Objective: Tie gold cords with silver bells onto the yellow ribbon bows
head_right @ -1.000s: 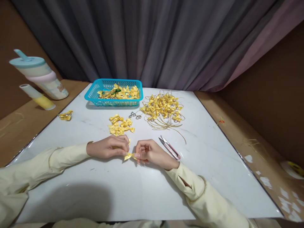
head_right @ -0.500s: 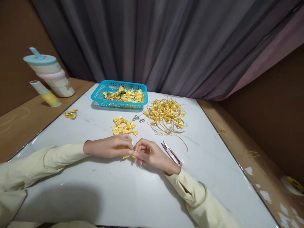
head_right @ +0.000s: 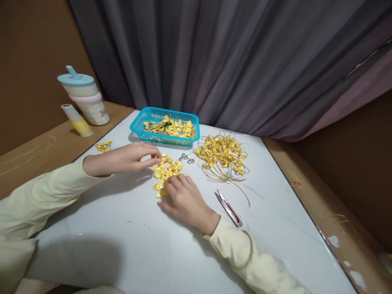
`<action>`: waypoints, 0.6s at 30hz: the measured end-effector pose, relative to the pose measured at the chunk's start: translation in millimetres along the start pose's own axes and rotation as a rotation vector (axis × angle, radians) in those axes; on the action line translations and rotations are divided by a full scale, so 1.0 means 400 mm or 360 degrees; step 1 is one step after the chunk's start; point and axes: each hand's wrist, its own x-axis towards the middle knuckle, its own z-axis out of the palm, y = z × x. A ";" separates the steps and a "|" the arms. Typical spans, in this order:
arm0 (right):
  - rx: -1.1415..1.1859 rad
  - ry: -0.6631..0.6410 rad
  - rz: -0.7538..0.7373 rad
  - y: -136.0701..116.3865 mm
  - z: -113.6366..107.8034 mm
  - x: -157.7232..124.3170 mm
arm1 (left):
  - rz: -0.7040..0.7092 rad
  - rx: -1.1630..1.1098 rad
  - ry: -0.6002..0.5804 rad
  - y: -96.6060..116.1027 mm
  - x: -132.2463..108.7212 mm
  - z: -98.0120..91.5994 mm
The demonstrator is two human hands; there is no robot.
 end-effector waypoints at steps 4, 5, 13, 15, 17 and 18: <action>-0.0478 0.0056 -0.0251 -0.045 0.026 0.018 | 0.0013 0.0133 -0.0156 0.007 -0.004 0.001; -0.0546 0.0071 -0.0290 -0.045 0.032 0.024 | 0.0030 0.0143 -0.0206 0.011 -0.006 0.002; -0.0544 0.0269 -0.0144 -0.019 0.010 0.022 | -0.0197 0.0201 -0.0336 0.038 -0.020 0.000; -0.0513 0.0375 -0.0051 -0.027 -0.007 0.011 | -0.0324 0.0017 -0.0366 0.048 -0.018 0.012; -0.0520 0.0467 -0.0017 -0.041 -0.017 0.003 | -0.0351 -0.0326 -0.0455 0.060 -0.011 0.030; -0.0515 0.0499 -0.0012 -0.048 -0.020 0.001 | -0.0348 -0.0524 -0.0501 0.066 -0.006 0.040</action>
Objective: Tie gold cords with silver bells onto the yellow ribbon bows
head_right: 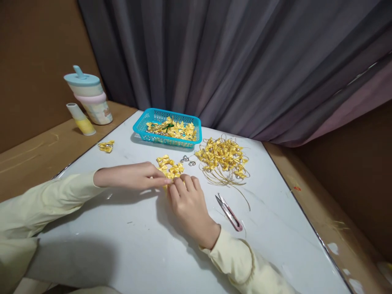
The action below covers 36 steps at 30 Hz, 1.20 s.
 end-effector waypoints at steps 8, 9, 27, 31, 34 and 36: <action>0.0683 -0.0137 0.0227 0.028 -0.046 0.000 | 0.0000 -0.0991 -0.0207 -0.002 0.032 0.026; 0.0761 -0.0122 0.0258 0.041 -0.056 0.001 | 0.0001 -0.1015 -0.0223 -0.003 0.031 0.024; 0.1784 -0.0653 0.0800 0.076 -0.069 -0.055 | 0.0564 -0.0313 0.0022 0.012 0.009 0.060; 0.1913 -0.0691 0.0930 0.072 -0.070 -0.064 | 0.0733 -0.0117 -0.0093 0.015 0.005 0.070; 0.1978 -0.0721 0.0971 0.068 -0.075 -0.061 | 0.0769 -0.0077 -0.0122 0.010 0.011 0.078; 0.2007 -0.0725 0.1005 0.068 -0.074 -0.062 | 0.0774 -0.0061 -0.0121 0.003 0.018 0.081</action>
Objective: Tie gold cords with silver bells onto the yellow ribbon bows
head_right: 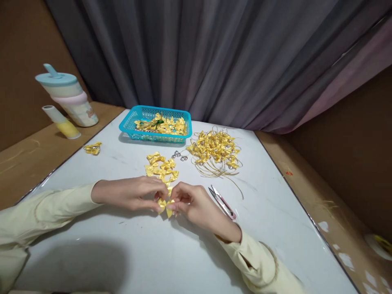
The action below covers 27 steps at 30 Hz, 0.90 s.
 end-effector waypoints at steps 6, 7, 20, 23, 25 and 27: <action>-0.0073 -0.0117 0.0058 0.032 0.009 0.004 | -0.0096 -0.0178 -0.0074 -0.039 0.007 0.012; -0.0127 -0.0122 0.0054 0.037 0.012 0.005 | -0.0110 -0.0229 -0.0093 -0.045 0.008 0.017; 0.0061 -0.0220 0.0114 0.069 0.019 0.003 | 0.0210 -0.0182 0.0008 -0.075 0.010 0.085; 0.0047 -0.0277 0.0119 0.075 0.018 0.005 | 0.0196 -0.0217 -0.0027 -0.070 0.012 0.089; 0.0115 -0.0283 0.0148 0.077 0.017 0.007 | 0.0163 -0.0277 -0.0043 -0.069 0.013 0.086; 0.0283 -0.0266 0.0212 0.076 0.016 0.009 | 0.0146 -0.0362 -0.0048 -0.071 0.013 0.080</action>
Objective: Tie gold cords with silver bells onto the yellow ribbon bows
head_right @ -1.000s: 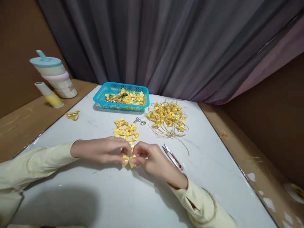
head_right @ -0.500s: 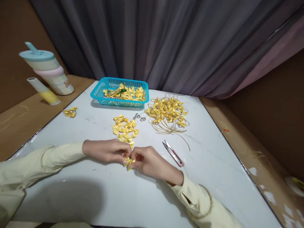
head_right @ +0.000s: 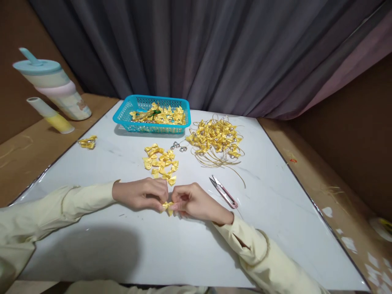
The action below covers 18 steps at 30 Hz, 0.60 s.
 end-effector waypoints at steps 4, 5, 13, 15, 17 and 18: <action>0.0282 -0.0025 0.0055 -0.011 0.000 -0.002 | -0.0014 -0.0136 0.0030 -0.008 -0.004 -0.009; 0.0311 -0.0022 0.0052 -0.013 0.000 -0.003 | -0.0034 -0.0147 0.0051 -0.010 -0.005 -0.008; 0.0302 0.0026 -0.0041 -0.022 -0.018 -0.010 | -0.0245 -0.0284 0.0225 -0.023 -0.010 0.003; 0.0246 -0.0029 -0.0022 -0.025 -0.019 -0.010 | -0.0214 -0.0238 0.0253 -0.024 -0.009 0.002; 0.0204 -0.0039 0.0005 -0.027 -0.018 -0.011 | -0.0163 -0.0193 0.0256 -0.024 -0.009 0.001; 0.0195 -0.0028 0.0014 -0.027 -0.016 -0.011 | -0.0140 -0.0190 0.0246 -0.024 -0.009 0.000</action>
